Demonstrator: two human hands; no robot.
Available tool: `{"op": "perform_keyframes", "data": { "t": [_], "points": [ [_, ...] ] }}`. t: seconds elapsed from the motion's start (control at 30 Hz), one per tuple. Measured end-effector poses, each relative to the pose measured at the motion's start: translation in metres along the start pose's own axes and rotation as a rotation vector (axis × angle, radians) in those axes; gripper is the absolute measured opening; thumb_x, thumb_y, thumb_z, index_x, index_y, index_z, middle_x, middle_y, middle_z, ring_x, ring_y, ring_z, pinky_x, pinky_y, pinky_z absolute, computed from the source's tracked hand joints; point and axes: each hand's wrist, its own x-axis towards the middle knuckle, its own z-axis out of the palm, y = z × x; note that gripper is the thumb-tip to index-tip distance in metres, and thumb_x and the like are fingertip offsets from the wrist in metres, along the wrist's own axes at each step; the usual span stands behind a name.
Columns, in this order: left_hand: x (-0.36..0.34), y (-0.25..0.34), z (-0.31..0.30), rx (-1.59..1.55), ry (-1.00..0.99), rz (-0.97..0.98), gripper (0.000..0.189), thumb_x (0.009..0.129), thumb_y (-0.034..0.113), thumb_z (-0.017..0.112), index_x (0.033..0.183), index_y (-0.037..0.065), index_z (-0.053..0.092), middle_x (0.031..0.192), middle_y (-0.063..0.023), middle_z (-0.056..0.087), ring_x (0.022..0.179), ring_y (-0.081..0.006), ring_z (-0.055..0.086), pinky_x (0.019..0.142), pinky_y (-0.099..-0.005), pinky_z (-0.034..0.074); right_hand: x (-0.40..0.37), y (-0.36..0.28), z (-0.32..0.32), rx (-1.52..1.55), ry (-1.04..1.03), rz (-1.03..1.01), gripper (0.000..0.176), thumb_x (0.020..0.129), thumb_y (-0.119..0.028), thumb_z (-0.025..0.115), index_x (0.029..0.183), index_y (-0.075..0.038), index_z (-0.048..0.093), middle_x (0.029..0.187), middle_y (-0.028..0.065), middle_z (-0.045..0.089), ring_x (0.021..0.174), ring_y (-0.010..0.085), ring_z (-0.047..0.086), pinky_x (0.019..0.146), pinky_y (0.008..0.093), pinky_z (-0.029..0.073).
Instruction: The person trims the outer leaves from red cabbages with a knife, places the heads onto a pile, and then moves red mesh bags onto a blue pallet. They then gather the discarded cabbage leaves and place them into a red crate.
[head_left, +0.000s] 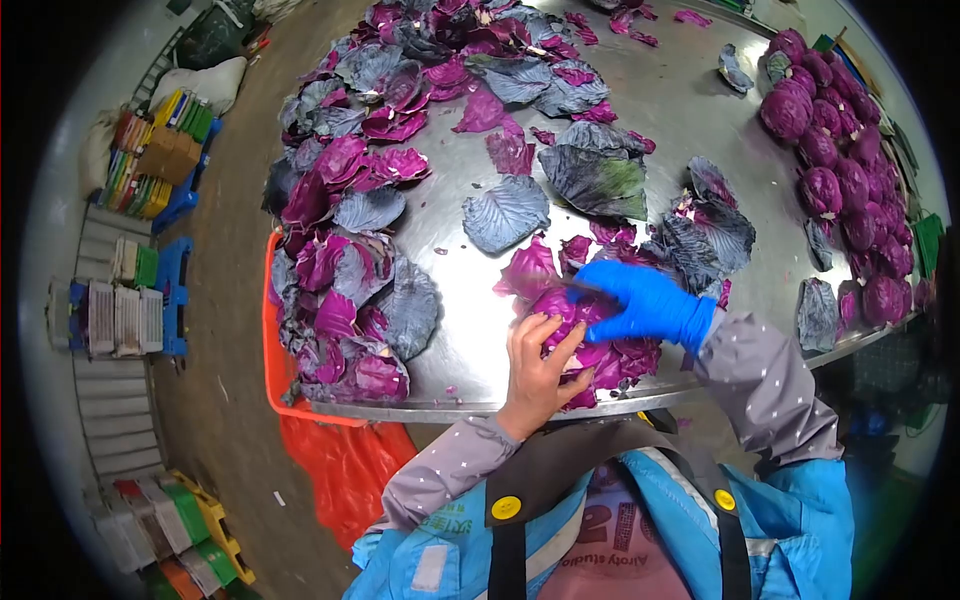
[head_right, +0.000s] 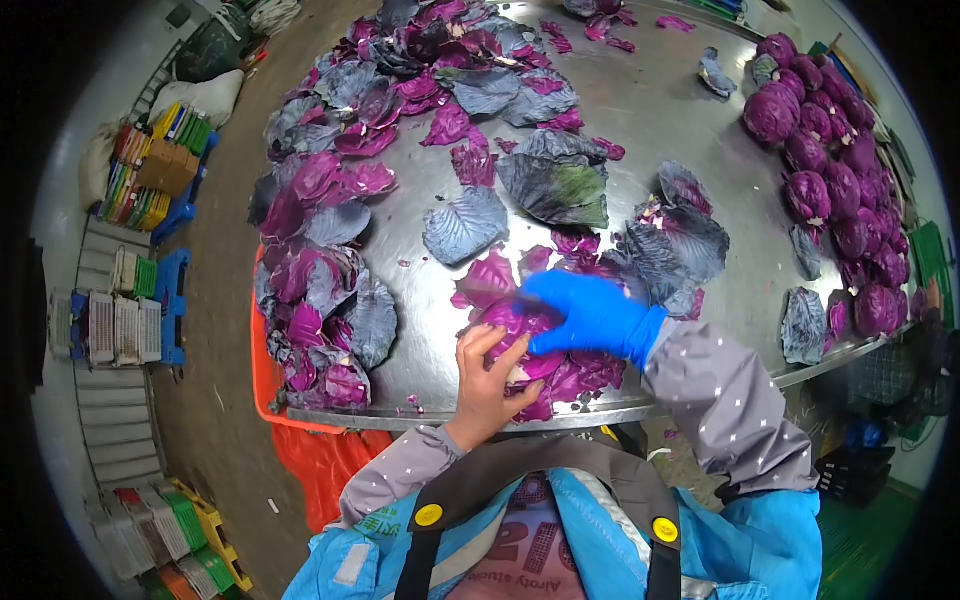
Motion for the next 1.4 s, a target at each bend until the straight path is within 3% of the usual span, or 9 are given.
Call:
{"op": "perform_keyframes", "data": {
  "t": [0.4, 0.47, 0.6, 0.73, 0.97, 1.07, 1.13, 1.2, 1.4],
  "points": [
    [0.001, -0.022, -0.005, -0.053, 0.048, -0.025, 0.07, 0.057, 0.017, 0.079, 0.118, 0.004, 0.047, 0.116, -0.0143, 0.042, 0.113, -0.0356, 0.039, 0.095, -0.0458, 0.034, -0.032, 0.033, 0.014, 0.067, -0.02, 0.361, 0.045, 0.075, -0.018, 0.071, 0.114, -0.005, 0.053, 0.096, 0.01, 0.06, 0.091, 0.0234, 0.06, 0.08, 0.0313, 0.046],
    [0.002, -0.025, -0.008, -0.096, 0.029, -0.039, 0.07, 0.057, 0.017, 0.079, 0.118, 0.004, 0.047, 0.115, -0.0151, 0.041, 0.112, -0.0363, 0.039, 0.096, -0.046, 0.034, -0.027, 0.009, 0.017, 0.097, 0.256, 0.101, 0.048, 0.073, -0.016, 0.073, 0.115, -0.006, 0.054, 0.103, 0.0084, 0.059, 0.095, 0.0213, 0.06, 0.084, 0.0323, 0.046],
    [0.006, -0.02, -0.006, -0.11, -0.008, -0.028, 0.068, 0.058, 0.016, 0.079, 0.117, 0.004, 0.049, 0.115, -0.0145, 0.042, 0.114, -0.036, 0.039, 0.097, -0.0454, 0.034, -0.005, 0.007, 0.018, -0.007, 0.026, -0.006, 0.063, 0.07, -0.025, 0.073, 0.127, -0.013, 0.049, 0.119, 0.0087, 0.054, 0.105, 0.0249, 0.056, 0.089, 0.0318, 0.045],
    [0.005, -0.021, -0.009, -0.127, -0.023, -0.014, 0.068, 0.058, 0.016, 0.079, 0.118, 0.006, 0.05, 0.115, -0.0133, 0.042, 0.114, -0.0353, 0.04, 0.097, -0.0453, 0.035, 0.0, 0.002, 0.012, -0.125, -0.029, 0.058, 0.046, 0.064, -0.026, 0.077, 0.101, -0.007, 0.056, 0.094, 0.0069, 0.054, 0.078, 0.0218, 0.057, 0.067, 0.0317, 0.046],
    [0.001, -0.018, -0.008, -0.125, -0.037, 0.016, 0.063, 0.058, 0.016, 0.079, 0.115, 0.008, 0.053, 0.114, -0.0117, 0.044, 0.113, -0.0334, 0.041, 0.097, -0.0452, 0.036, -0.025, 0.022, 0.022, 0.16, 0.132, 0.095, 0.034, 0.069, -0.022, 0.077, 0.078, -0.004, 0.05, 0.073, 0.0035, 0.051, 0.066, 0.0144, 0.05, 0.062, 0.0299, 0.043],
    [-0.007, -0.024, -0.009, -0.109, -0.036, 0.049, 0.067, 0.055, 0.015, 0.079, 0.116, 0.006, 0.05, 0.114, -0.0133, 0.041, 0.114, -0.035, 0.039, 0.097, -0.0445, 0.035, -0.034, 0.053, 0.023, 0.341, 0.31, 0.326, 0.031, 0.07, -0.02, 0.076, 0.084, -0.003, 0.054, 0.069, 0.0021, 0.051, 0.066, 0.0117, 0.048, 0.061, 0.0291, 0.043],
    [-0.012, -0.027, -0.013, -0.117, 0.036, -0.063, 0.066, 0.059, 0.016, 0.078, 0.117, 0.005, 0.049, 0.115, -0.0145, 0.04, 0.115, -0.035, 0.039, 0.098, -0.0446, 0.035, -0.03, 0.045, 0.02, -0.102, 0.226, 0.498, 0.04, 0.07, -0.027, 0.076, 0.096, -0.005, 0.055, 0.082, 0.007, 0.059, 0.068, 0.0184, 0.058, 0.064, 0.0317, 0.046],
    [-0.016, -0.032, -0.018, -0.12, 0.044, -0.101, 0.07, 0.059, 0.017, 0.078, 0.12, 0.004, 0.045, 0.116, -0.0165, 0.038, 0.115, -0.0358, 0.037, 0.098, -0.0438, 0.034, -0.019, 0.019, 0.027, 0.023, 0.272, 0.387, 0.07, 0.071, -0.037, 0.075, 0.123, -0.004, 0.042, 0.107, 0.0163, 0.058, 0.093, 0.0251, 0.06, 0.08, 0.0344, 0.047],
    [0.01, -0.016, -0.046, 0.06, -0.095, -0.199, 0.087, 0.053, 0.02, 0.081, 0.127, 0.005, 0.037, 0.121, -0.0195, 0.034, 0.117, -0.0366, 0.033, 0.097, -0.0442, 0.033, 0.007, -0.012, 0.054, 0.299, 0.211, 0.428, 0.067, 0.072, -0.036, 0.075, 0.121, -0.002, 0.044, 0.105, 0.0173, 0.058, 0.098, 0.0263, 0.057, 0.085, 0.0355, 0.044]
  ]
}}
